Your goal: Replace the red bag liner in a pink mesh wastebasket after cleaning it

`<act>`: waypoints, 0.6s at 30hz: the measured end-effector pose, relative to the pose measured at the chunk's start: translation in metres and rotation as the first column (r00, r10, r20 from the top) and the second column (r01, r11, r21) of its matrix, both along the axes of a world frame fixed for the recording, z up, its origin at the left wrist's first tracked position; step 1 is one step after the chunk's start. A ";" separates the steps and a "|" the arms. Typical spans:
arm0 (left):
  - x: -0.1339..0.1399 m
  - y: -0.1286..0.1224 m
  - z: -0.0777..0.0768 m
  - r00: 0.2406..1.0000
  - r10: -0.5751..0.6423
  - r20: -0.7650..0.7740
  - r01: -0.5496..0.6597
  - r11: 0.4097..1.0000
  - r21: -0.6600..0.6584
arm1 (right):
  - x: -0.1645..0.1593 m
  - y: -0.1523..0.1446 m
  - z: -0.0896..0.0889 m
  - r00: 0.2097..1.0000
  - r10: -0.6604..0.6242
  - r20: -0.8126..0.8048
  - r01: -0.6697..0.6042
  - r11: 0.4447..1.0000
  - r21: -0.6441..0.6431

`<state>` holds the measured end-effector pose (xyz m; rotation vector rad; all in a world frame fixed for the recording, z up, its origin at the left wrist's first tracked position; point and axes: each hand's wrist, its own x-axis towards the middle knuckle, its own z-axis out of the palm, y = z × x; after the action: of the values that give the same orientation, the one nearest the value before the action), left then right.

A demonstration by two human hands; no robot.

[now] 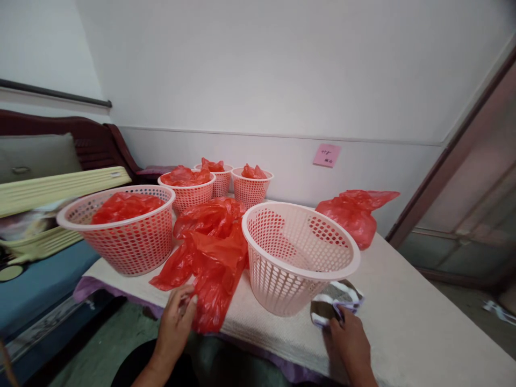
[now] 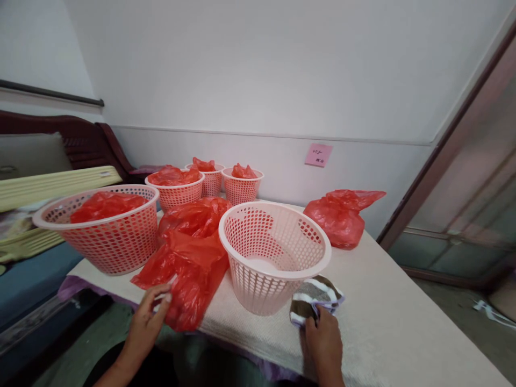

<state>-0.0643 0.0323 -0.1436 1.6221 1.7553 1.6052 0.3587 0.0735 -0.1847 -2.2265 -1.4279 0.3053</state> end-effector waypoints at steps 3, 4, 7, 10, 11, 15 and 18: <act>0.006 0.012 0.057 0.990 0.124 -0.064 -0.105 0.963 0.249 | -0.001 0.000 -0.001 1.000 0.000 0.004 0.000 1.000 0.027; 0.010 0.018 0.077 0.982 0.138 -0.130 -0.083 0.929 0.362 | -0.002 0.000 -0.002 1.000 0.003 0.008 -0.003 0.999 0.038; 0.023 0.043 0.116 0.912 0.082 -0.402 0.085 0.921 0.381 | -0.002 0.001 -0.005 1.000 0.012 0.007 -0.012 0.998 0.057; 0.027 0.072 0.107 0.868 -0.161 -0.471 0.225 0.971 0.081 | -0.003 0.001 -0.007 1.000 0.013 -0.012 -0.012 0.997 0.073; 0.026 0.079 0.096 0.868 -0.219 -0.445 0.251 0.968 0.014 | -0.003 0.001 -0.008 1.000 0.018 -0.016 -0.017 0.997 0.078; 0.019 0.084 0.040 0.903 -0.321 -0.287 0.293 0.946 -0.135 | -0.002 0.002 -0.009 0.999 0.034 -0.010 -0.033 0.997 0.063; 0.018 0.069 0.012 0.945 -0.319 -0.072 0.303 0.936 -0.178 | -0.002 0.002 -0.009 1.000 0.025 -0.004 -0.025 0.998 0.060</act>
<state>-0.0463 0.1017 -0.1317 1.8178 1.5332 1.2217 0.3563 0.0759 -0.1934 -2.1601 -1.4446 0.2730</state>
